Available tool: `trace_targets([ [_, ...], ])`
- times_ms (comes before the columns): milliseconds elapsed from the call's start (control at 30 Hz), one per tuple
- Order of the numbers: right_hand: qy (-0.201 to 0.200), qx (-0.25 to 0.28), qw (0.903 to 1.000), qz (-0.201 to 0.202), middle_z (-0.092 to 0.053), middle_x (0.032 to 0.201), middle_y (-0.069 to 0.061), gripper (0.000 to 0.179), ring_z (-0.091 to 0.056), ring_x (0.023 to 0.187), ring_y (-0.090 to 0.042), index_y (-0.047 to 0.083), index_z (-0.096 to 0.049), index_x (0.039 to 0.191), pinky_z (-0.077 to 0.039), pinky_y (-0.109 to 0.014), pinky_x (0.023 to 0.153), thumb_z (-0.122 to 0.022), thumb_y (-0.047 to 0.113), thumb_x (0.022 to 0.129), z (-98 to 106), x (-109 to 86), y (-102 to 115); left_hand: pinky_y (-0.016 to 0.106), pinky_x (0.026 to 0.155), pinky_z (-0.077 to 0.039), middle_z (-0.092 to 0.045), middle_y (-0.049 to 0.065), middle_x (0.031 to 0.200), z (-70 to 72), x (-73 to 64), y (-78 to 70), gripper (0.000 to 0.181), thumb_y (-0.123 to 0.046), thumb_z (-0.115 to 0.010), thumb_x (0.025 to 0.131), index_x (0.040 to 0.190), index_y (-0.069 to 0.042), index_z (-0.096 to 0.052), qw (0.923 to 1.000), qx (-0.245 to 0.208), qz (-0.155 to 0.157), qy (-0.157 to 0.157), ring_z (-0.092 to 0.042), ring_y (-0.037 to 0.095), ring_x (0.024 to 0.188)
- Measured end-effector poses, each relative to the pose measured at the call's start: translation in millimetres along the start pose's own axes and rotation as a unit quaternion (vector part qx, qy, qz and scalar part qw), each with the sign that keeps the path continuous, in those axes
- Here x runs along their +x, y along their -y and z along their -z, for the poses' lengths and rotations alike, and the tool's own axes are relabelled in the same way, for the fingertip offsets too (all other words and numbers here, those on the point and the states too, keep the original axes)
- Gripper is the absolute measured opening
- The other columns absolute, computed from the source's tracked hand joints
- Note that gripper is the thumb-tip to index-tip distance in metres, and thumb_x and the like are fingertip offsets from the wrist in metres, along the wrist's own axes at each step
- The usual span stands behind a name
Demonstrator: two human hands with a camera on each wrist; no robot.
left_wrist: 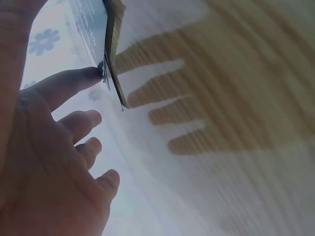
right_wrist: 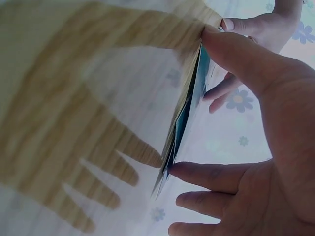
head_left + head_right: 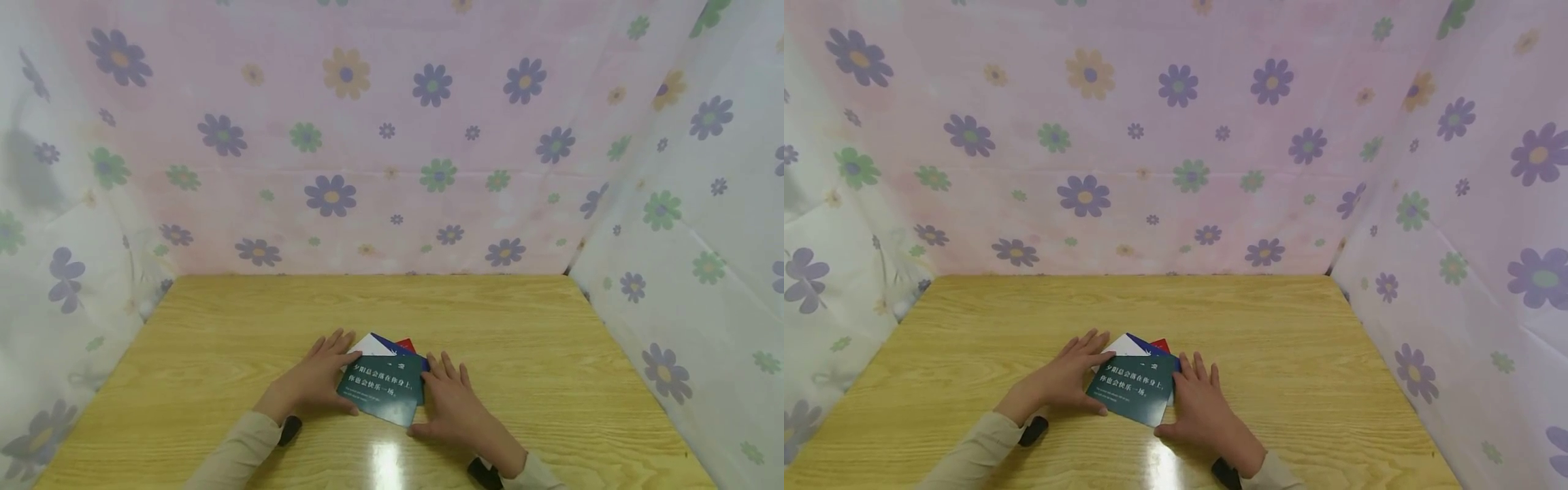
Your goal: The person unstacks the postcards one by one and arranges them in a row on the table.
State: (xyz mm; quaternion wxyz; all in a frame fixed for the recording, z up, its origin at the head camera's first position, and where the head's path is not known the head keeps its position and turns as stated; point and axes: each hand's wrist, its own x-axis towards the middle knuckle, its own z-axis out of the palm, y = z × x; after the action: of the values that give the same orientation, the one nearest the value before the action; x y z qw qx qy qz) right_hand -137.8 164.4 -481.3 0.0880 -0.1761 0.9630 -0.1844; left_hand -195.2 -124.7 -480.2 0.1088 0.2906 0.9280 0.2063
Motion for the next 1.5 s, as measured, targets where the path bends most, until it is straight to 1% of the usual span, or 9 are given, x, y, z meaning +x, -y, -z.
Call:
trace_targets([
  [200,-0.022,-0.016,0.9996,-0.004,-0.030,0.164,-0.022,0.101,-0.018,0.153,-0.048,-0.001,-0.054,0.142,-0.015,-0.074,0.118,-0.085,0.061,0.069,-1,2.5,2,0.056,0.127,-0.008,-0.021,0.014,0.169,-1.1,-1.3,0.8,0.102,-0.058,-0.086,0.071,0.151,-0.008,-0.049,0.9999,0.006,-0.003,-0.010,-0.009,0.037,0.157],
  [400,-0.052,-0.031,0.9981,0.007,-0.031,0.162,-0.024,0.099,-0.018,0.152,-0.050,-0.003,-0.055,0.139,-0.013,-0.075,0.118,-0.087,0.058,0.068,0,3.5,5,0.057,0.127,-0.009,-0.023,0.016,0.168,-0.7,-3.5,-0.1,0.101,-0.057,-0.087,0.071,0.151,-0.008,-0.049,0.9999,0.002,0.000,-0.016,-0.010,0.039,0.157],
  [633,-0.058,-0.038,0.9976,0.012,-0.028,0.163,-0.025,0.102,-0.018,0.152,-0.050,-0.002,-0.055,0.138,-0.013,-0.075,0.118,-0.088,0.060,0.065,2,4.1,6,0.056,0.127,-0.008,-0.022,0.015,0.168,-1.2,-5.0,-1.8,0.101,-0.058,-0.086,0.072,0.152,-0.009,-0.048,0.9998,0.006,0.007,-0.017,-0.010,0.037,0.157],
  [867,-0.077,-0.057,0.9951,0.024,-0.028,0.164,-0.025,0.103,-0.018,0.153,-0.049,-0.001,-0.056,0.137,-0.014,-0.075,0.118,-0.087,0.062,0.063,1,4.9,6,0.057,0.127,-0.009,-0.024,0.014,0.168,-3.0,-5.8,-0.4,0.101,-0.058,-0.085,0.072,0.152,-0.008,-0.049,0.9998,0.006,-0.002,-0.020,-0.011,0.038,0.157],
  [1000,-0.072,-0.056,0.9955,0.025,-0.029,0.164,-0.023,0.101,-0.014,0.154,-0.048,-0.001,-0.055,0.138,-0.010,-0.074,0.119,-0.084,0.062,0.064,2,4.9,6,0.057,0.127,-0.008,-0.024,0.014,0.168,-3.0,-8.0,1.2,0.106,-0.058,-0.087,0.071,0.154,-0.007,-0.045,0.9997,-0.002,-0.001,-0.024,-0.010,0.038,0.157],
  [1100,-0.067,-0.052,0.9961,0.025,-0.027,0.165,-0.022,0.101,-0.011,0.154,-0.048,0.001,-0.054,0.139,-0.008,-0.073,0.120,-0.083,0.061,0.064,3,4.8,5,0.058,0.127,-0.007,-0.024,0.015,0.168,-1.9,-10.1,3.5,0.108,-0.058,-0.088,0.069,0.154,-0.006,-0.044,0.9996,-0.008,0.000,-0.026,-0.009,0.038,0.157],
  [1267,-0.078,-0.045,0.9953,0.036,-0.027,0.165,-0.022,0.098,-0.012,0.154,-0.048,0.004,-0.055,0.138,-0.009,-0.074,0.119,-0.085,0.059,0.063,6,3.0,3,0.061,0.126,-0.007,-0.023,0.019,0.167,0.7,-13.8,6.9,0.105,-0.054,-0.090,0.067,0.150,-0.005,-0.050,0.9994,-0.023,-0.010,-0.025,-0.009,0.042,0.156],
  [1433,-0.089,-0.044,0.9939,0.049,-0.028,0.165,-0.022,0.098,-0.014,0.154,-0.048,0.006,-0.055,0.139,-0.010,-0.073,0.120,-0.086,0.060,0.063,7,1.0,0,0.060,0.126,-0.008,-0.022,0.017,0.168,0.4,-16.8,9.5,0.106,-0.051,-0.092,0.066,0.151,-0.006,-0.048,0.9992,-0.019,-0.019,-0.029,-0.008,0.042,0.157],
  [1500,-0.090,-0.046,0.9934,0.054,-0.028,0.165,-0.022,0.098,-0.015,0.154,-0.047,0.006,-0.055,0.139,-0.011,-0.072,0.120,-0.085,0.061,0.064,7,0.1,-1,0.062,0.125,-0.009,-0.023,0.019,0.167,0.3,-17.7,10.2,0.107,-0.049,-0.093,0.065,0.151,-0.005,-0.047,0.9989,-0.020,-0.026,-0.034,-0.009,0.043,0.156],
])
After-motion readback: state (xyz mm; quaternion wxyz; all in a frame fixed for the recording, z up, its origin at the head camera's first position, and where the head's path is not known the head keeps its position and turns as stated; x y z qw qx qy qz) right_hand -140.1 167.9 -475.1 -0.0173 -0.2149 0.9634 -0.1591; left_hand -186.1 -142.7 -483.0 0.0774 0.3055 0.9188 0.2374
